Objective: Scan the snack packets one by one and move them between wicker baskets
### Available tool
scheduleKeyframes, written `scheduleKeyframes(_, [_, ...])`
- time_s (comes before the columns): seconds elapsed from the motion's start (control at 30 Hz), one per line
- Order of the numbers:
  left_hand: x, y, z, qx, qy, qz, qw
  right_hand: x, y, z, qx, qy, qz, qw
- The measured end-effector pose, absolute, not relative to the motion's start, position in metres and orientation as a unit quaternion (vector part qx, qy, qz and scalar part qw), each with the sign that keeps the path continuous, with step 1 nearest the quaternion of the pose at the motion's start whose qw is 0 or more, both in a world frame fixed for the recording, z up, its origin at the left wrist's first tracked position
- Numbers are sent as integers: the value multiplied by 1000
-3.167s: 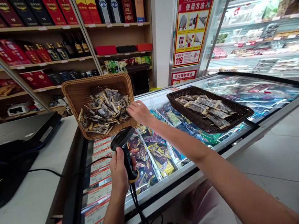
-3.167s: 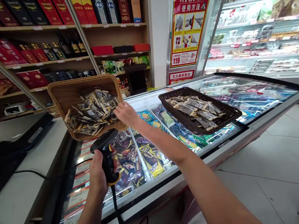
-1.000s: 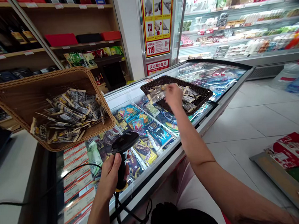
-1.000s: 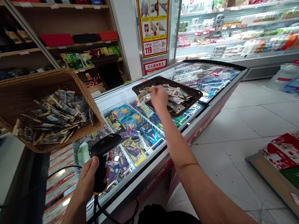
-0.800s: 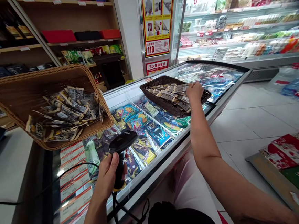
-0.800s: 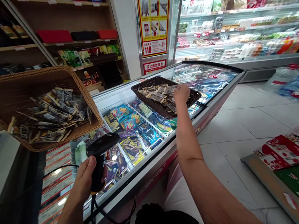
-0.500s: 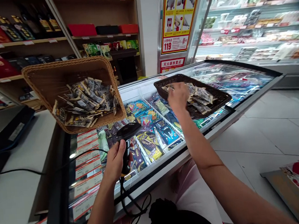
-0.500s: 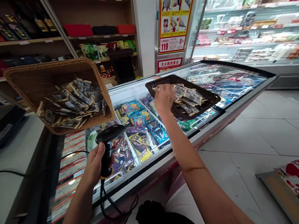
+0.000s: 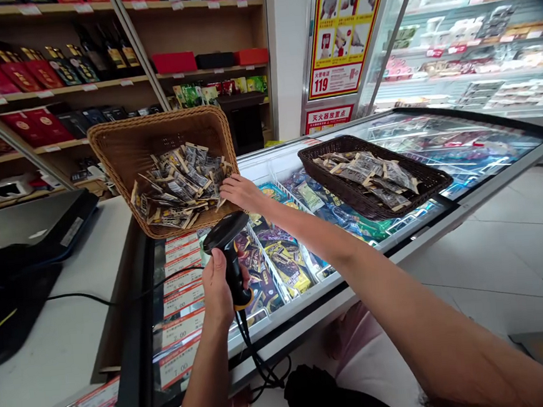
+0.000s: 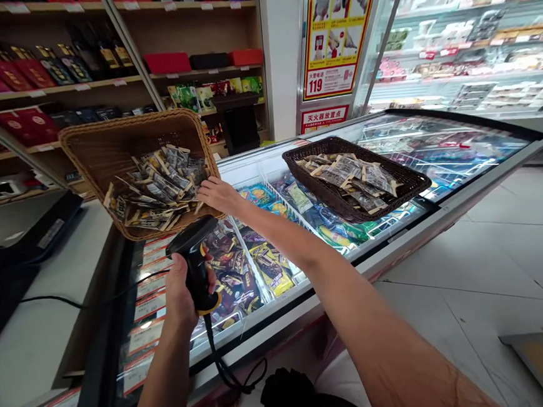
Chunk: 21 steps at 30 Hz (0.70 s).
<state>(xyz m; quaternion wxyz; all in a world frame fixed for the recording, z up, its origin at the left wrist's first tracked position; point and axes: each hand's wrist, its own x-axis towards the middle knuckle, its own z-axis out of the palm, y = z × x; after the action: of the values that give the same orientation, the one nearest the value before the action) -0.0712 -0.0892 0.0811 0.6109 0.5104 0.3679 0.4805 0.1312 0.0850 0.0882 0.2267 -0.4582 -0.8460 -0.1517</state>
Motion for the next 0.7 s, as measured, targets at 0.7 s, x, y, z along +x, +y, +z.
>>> scheduleKeyframes(0.7, [-68,-90,71,657,404,300,561,205,-24,44,-523,-331,399,676])
